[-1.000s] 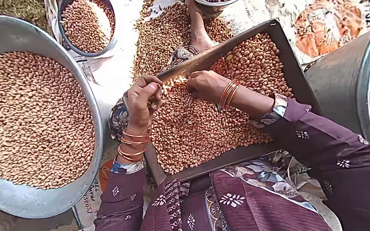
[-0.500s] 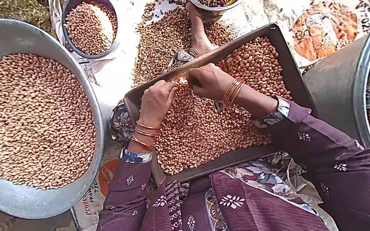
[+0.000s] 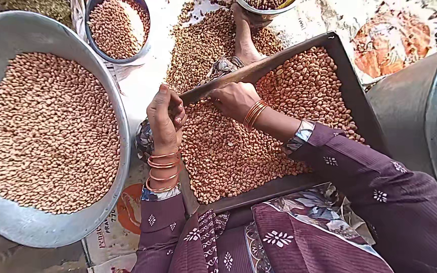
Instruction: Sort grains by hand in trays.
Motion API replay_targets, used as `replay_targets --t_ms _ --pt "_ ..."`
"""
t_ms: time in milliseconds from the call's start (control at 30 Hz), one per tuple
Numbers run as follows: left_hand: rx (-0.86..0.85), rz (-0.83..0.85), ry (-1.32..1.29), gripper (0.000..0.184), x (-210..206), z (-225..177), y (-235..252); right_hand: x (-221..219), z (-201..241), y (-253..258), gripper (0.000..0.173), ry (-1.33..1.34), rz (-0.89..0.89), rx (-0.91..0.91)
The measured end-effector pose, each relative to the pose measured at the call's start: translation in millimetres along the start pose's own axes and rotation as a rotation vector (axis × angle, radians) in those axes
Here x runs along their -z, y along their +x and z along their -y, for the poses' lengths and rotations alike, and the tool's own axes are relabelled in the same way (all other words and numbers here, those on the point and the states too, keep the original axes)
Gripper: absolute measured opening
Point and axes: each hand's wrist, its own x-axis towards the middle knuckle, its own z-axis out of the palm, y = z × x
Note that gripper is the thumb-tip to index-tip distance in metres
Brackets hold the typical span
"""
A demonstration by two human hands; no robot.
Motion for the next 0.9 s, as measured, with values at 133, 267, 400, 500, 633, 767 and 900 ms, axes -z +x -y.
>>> replay_targets --t_ms 133,267,400,500,633,767,900 --pt "-0.106 -0.028 0.448 0.032 11.0 4.7 -9.8 -4.2 -5.6 -1.6 0.03 0.066 -0.033 0.03" --pt "-0.153 0.04 0.9 0.027 12.3 3.0 -18.1 14.6 -14.5 -9.1 0.025 0.376 0.058 -0.019" --pt "-0.225 0.187 0.977 0.019 8.5 3.2 -22.1 24.3 -17.6 -24.4 0.04 0.826 0.234 -0.115" --pt "-0.274 0.246 0.989 0.016 3.7 4.0 -22.7 18.9 -17.6 -35.7 0.031 0.7 0.269 0.065" --pt "-0.322 0.366 0.973 0.015 -4.1 3.0 -23.3 11.1 -22.4 -39.0 0.018 0.337 0.193 0.217" --pt "-0.374 0.564 1.016 0.017 -4.6 10.2 -22.4 20.0 -23.6 -44.9 0.013 0.191 0.152 0.145" --pt "-0.381 0.645 1.062 0.019 3.3 13.8 -27.0 27.7 -29.9 -54.6 0.014 0.209 0.145 0.175"
